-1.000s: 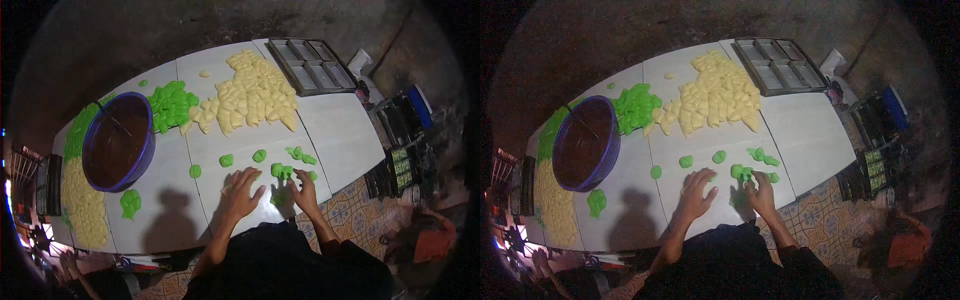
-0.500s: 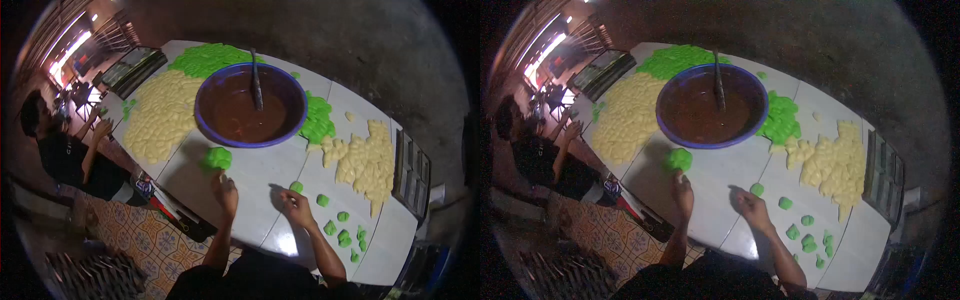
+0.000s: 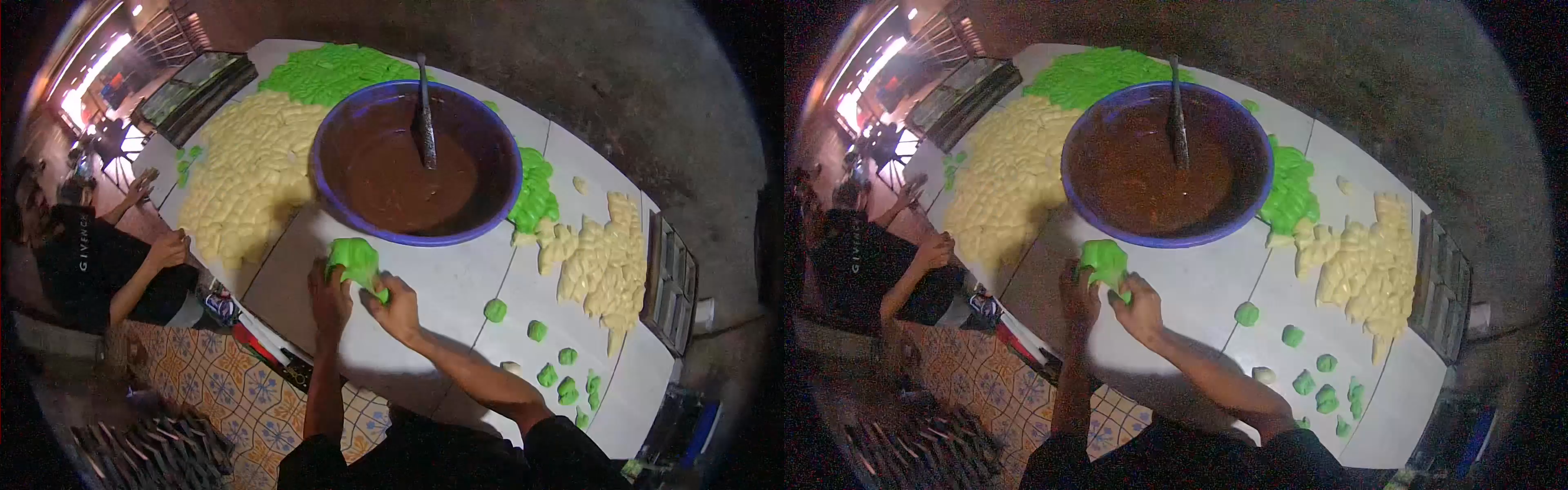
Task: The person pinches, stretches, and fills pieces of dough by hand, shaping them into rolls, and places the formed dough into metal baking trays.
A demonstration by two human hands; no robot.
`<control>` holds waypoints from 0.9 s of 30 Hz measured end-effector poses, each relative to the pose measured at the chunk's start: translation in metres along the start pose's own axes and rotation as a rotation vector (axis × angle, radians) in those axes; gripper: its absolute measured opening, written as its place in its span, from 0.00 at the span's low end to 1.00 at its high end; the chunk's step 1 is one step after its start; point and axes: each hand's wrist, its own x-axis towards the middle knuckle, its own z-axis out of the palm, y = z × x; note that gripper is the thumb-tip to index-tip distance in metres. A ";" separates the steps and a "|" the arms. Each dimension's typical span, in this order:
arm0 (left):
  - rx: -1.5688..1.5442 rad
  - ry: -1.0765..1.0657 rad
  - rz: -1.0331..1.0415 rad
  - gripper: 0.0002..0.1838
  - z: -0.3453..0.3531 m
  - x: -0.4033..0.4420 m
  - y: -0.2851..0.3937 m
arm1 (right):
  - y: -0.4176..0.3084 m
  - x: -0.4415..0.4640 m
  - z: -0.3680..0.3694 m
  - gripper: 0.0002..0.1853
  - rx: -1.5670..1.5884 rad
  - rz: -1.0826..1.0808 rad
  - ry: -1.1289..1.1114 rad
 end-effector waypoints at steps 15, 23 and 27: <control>-1.442 0.664 -0.372 0.06 -0.022 -0.016 0.002 | -0.036 -0.198 -0.222 0.22 -0.383 0.286 -0.201; -1.153 0.335 -0.283 0.13 -0.054 -0.189 0.181 | -0.030 -0.075 -0.156 0.17 0.095 0.352 -0.355; -0.675 -0.055 -0.182 0.09 -0.067 -0.221 0.197 | 0.012 -0.007 -0.088 0.26 -0.224 -0.332 -0.552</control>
